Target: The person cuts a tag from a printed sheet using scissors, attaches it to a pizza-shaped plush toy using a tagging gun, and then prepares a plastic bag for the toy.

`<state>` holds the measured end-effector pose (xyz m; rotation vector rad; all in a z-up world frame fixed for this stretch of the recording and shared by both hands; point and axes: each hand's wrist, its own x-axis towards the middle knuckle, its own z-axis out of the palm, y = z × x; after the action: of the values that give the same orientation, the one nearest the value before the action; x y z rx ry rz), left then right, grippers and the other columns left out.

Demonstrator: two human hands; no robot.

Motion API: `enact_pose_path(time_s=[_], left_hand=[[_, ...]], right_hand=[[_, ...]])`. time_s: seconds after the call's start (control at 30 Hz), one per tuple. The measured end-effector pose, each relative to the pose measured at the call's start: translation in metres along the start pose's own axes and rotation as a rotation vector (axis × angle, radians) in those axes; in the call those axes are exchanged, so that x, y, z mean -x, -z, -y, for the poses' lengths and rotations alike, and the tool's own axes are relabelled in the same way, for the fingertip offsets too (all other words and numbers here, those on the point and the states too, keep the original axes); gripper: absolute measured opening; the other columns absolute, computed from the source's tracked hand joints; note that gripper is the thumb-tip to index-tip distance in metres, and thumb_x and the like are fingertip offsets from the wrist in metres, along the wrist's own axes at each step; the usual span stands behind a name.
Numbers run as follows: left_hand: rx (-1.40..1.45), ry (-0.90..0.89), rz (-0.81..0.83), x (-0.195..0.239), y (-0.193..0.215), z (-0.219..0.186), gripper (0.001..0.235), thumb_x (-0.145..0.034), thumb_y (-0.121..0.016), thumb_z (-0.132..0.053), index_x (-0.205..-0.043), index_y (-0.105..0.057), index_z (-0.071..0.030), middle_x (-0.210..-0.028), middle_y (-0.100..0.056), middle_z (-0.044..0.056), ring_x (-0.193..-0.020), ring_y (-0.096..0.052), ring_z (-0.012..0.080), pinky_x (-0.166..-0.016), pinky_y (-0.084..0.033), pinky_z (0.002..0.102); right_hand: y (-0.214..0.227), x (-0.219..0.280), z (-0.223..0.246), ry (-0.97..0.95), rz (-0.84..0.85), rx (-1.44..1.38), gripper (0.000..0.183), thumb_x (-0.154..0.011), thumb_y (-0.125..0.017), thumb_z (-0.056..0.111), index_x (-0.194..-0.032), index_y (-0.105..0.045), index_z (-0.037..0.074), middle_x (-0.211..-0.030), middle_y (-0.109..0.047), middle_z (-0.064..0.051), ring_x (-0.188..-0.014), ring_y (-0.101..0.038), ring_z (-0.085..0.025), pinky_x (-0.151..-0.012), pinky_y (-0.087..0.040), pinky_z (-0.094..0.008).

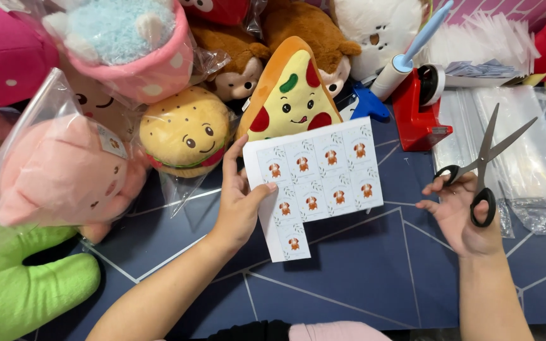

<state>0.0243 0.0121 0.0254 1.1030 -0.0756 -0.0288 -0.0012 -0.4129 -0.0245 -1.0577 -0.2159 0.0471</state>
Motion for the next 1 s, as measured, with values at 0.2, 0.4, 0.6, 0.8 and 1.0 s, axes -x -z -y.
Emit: enact_pose_path(time_s=[0.2, 0.4, 0.6, 0.8, 1.0], left_hand=[[0.083, -0.036, -0.113, -0.027, -0.017, -0.038, 0.081, -0.085, -0.069, -0.001, -0.153, -0.030, -0.021, -0.113, -0.073, 0.020, -0.093, -0.073, 0.0246, -0.080, -0.063, 0.041], [0.093, -0.178, -0.175, -0.043, -0.027, -0.071, 0.081, -0.091, -0.070, -0.003, -0.154, -0.024, -0.022, -0.117, -0.074, 0.016, -0.097, -0.073, 0.0206, -0.068, -0.067, 0.043], [0.030, -0.126, -0.208, -0.040, -0.015, -0.077, 0.072, -0.094, -0.066, -0.005, -0.152, -0.027, -0.024, -0.115, -0.074, 0.011, -0.075, -0.069, 0.0148, -0.047, -0.049, 0.025], [-0.032, -0.150, -0.178, -0.040, -0.013, -0.067, 0.073, -0.094, -0.070, -0.008, -0.150, -0.026, -0.023, -0.120, -0.073, 0.014, -0.074, -0.071, 0.0145, -0.050, -0.059, 0.028], [0.032, -0.195, -0.104, -0.036, -0.017, -0.051, 0.074, -0.094, -0.072, -0.005, -0.150, -0.025, -0.021, -0.123, -0.072, 0.017, -0.099, -0.075, 0.0200, -0.089, -0.065, 0.035]], right_hand=[[-0.091, -0.023, 0.000, 0.030, 0.119, 0.061, 0.072, -0.081, -0.098, 0.042, -0.130, -0.059, 0.007, -0.116, -0.065, -0.015, -0.110, -0.066, -0.029, -0.089, -0.060, -0.043], [-0.125, -0.028, -0.048, -0.092, 0.225, 0.049, 0.080, -0.075, -0.099, 0.051, -0.125, -0.056, 0.006, -0.113, -0.065, -0.015, -0.107, -0.065, -0.028, -0.085, -0.059, -0.042], [-0.137, -0.012, -0.068, -0.300, 0.367, 0.238, 0.108, -0.066, -0.092, 0.076, -0.134, -0.053, 0.002, -0.121, -0.058, -0.009, -0.115, -0.061, -0.023, -0.097, -0.055, -0.045], [-0.139, -0.003, -0.083, -0.297, 0.404, 0.239, 0.091, -0.070, -0.091, 0.066, -0.121, -0.062, -0.003, -0.111, -0.063, -0.012, -0.103, -0.065, -0.023, -0.099, -0.051, -0.037], [-0.140, 0.004, -0.089, -0.315, 0.372, 0.327, 0.085, -0.067, -0.090, 0.067, -0.111, -0.066, -0.002, -0.103, -0.067, -0.010, -0.090, -0.068, -0.019, -0.090, -0.055, -0.035]])
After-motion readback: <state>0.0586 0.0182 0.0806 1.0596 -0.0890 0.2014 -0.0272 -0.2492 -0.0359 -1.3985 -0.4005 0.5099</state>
